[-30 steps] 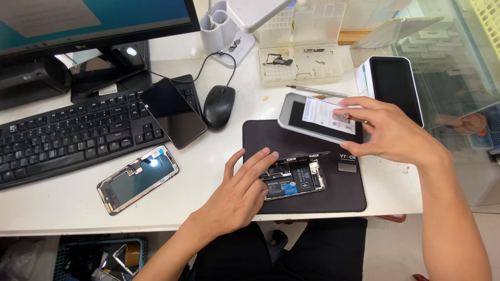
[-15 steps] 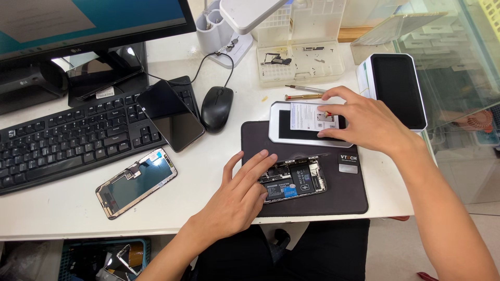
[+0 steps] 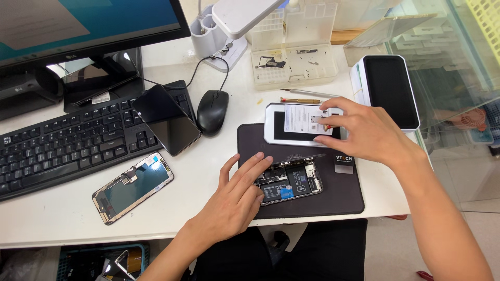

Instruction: The person disassembles a smartphone by removing screws and prying open the casing. They then use a screwdriver to adjust internal components and place a part into a small container.

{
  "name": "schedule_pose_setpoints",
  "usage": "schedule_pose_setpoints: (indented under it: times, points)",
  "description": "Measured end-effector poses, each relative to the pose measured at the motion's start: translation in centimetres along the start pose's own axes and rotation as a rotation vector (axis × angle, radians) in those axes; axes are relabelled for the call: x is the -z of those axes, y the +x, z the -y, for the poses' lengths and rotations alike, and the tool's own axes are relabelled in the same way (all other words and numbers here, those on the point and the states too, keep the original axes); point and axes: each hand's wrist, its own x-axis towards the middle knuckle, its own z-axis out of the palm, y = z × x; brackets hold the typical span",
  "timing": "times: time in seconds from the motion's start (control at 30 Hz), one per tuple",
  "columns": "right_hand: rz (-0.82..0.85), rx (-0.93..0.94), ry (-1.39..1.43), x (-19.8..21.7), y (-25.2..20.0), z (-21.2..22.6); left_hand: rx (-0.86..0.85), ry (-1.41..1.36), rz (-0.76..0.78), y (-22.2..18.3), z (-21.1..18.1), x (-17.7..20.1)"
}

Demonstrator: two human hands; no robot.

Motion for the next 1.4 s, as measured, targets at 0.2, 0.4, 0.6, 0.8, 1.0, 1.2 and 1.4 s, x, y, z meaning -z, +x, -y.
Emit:
schedule_pose_setpoints:
  times: [0.2,0.4,0.6,0.8,1.0,1.2,1.4]
  points:
    - [-0.271,0.114,-0.109,1.2,-1.3,0.3,-0.013,0.010,-0.009,0.1,0.0,0.1]
    - [0.159,-0.128,-0.145,-0.2,-0.6,1.7,-0.017,0.022,-0.009,0.2,-0.2,0.2]
    - [0.066,-0.203,-0.121,0.0,-3.4,1.5,-0.025,0.020,-0.017,0.2,-0.2,0.2]
    - [-0.220,-0.470,-0.158,-0.4,-11.4,1.6,-0.029,0.014,-0.016,0.1,0.0,0.2]
    - [-0.070,-0.870,-0.301,-3.2,-17.2,2.1,-0.012,0.003,-0.014,0.2,0.0,0.0]
    - [-0.089,-0.921,-0.305,-4.6,-17.0,1.5,0.024,0.001,0.001,0.3,-0.3,-0.1]
    - [-0.187,-0.875,-0.323,-4.3,-14.3,1.6,0.027,0.011,-0.004,0.3,-0.4,-0.1]
